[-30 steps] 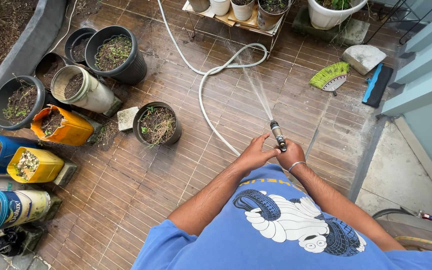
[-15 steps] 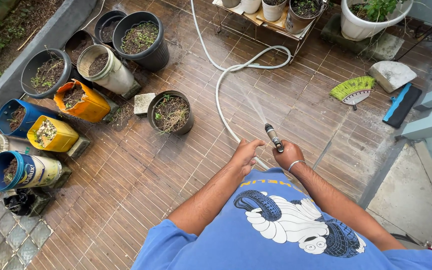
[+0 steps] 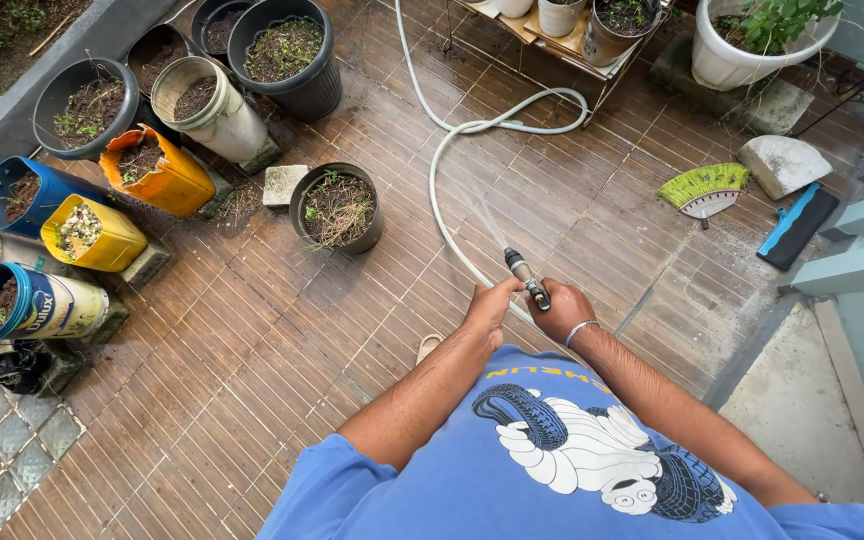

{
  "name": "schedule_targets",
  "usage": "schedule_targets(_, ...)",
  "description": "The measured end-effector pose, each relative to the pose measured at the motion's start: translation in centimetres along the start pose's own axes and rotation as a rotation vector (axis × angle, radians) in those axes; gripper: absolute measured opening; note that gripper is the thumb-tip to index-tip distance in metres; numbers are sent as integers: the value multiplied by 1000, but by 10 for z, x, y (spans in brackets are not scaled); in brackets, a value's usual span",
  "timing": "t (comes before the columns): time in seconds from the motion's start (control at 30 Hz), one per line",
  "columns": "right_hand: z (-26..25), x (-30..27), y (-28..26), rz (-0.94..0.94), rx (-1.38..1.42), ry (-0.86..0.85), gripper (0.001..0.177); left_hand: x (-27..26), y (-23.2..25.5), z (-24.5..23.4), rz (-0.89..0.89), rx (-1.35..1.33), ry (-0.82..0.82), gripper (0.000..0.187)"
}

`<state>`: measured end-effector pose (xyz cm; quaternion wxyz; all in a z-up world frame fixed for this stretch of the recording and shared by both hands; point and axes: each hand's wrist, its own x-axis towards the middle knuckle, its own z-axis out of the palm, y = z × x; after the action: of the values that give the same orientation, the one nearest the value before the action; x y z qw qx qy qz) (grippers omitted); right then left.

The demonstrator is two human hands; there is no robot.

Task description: Watering several potted plants in an outdoor garden area using a hose with a spray nozzle attachment.

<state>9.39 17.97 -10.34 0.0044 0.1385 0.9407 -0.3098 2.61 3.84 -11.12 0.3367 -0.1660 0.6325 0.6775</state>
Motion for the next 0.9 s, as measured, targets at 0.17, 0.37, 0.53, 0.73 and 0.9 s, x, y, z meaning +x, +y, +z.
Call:
schedule_targets(0.17, -10, -6, 13, -30, -4, -53, 30, -9, -19, 18, -118, 11, -83, 82)
schedule_targets(0.37, -8, -9, 36, -43, 27, -44, 22, -37, -33, 39, -64, 30, -292, 90)
schedule_targets(0.53, -11, -14, 44, -96, 54, -82, 23, -47, -48, 47, -19, 5, -264, 93)
schedule_targets(0.73, -17, -33, 36, -115, 67, -119, 21, -27, -84, 46, 121, -17, -281, 85)
schedule_targets(0.9, -7, -49, 33, -109, -5, -150, 21, -36, -91, 43, 232, 24, -344, 75)
